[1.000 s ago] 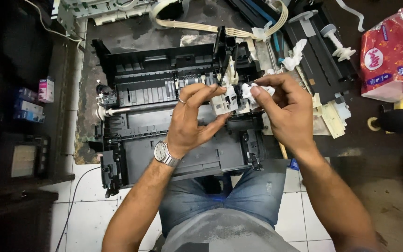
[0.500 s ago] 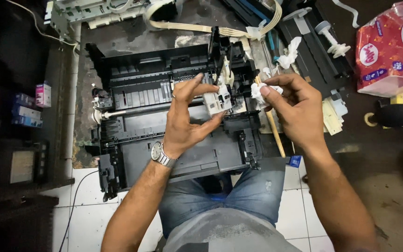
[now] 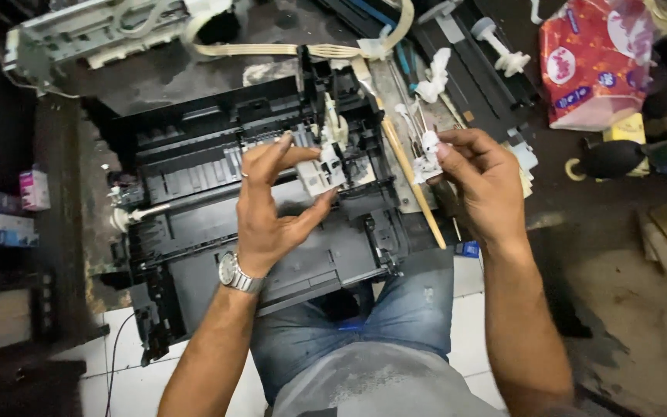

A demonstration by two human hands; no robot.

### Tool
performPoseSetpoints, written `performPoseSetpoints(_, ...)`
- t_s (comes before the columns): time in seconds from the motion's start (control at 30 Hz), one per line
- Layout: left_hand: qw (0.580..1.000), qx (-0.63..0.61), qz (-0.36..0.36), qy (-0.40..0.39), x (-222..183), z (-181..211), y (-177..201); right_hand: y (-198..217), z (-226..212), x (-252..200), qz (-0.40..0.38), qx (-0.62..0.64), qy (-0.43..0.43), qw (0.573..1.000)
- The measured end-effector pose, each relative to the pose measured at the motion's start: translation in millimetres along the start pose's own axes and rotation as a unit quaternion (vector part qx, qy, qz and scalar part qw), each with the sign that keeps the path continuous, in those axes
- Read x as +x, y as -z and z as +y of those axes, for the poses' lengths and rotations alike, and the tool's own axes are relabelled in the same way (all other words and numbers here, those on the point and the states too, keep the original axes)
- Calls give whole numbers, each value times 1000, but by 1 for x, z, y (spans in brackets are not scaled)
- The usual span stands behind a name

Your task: The person is removing internal plastic and mechanical components from a printer chassis during a repair or disassembly process.

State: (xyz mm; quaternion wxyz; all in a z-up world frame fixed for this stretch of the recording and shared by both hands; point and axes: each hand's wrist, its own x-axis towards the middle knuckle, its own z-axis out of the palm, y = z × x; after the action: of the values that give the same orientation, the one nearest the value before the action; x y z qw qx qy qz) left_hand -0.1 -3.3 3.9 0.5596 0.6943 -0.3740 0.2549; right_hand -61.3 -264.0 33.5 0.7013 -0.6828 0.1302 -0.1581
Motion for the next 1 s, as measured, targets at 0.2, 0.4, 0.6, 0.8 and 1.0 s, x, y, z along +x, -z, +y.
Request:
performPoseSetpoints(0.2,993,13,-20,114,7,16,10,89,46,21,214,-322,226,894)
performPoseSetpoints(0.4,944,-233,60,226,9,5,5,156,69,43,275,-486,291,777)
performPoseSetpoints(0.6,840,-363,160,371,11,-2,2,154,81,56,218,-496,203,816)
performPoseSetpoints(0.8,731,-397,234,504,18,-2,8,131,68,43,205,-430,267,838)
performPoseSetpoints(1.0,690,-429,265,519,21,3,2,44,-2,-3,129,-328,316,881)
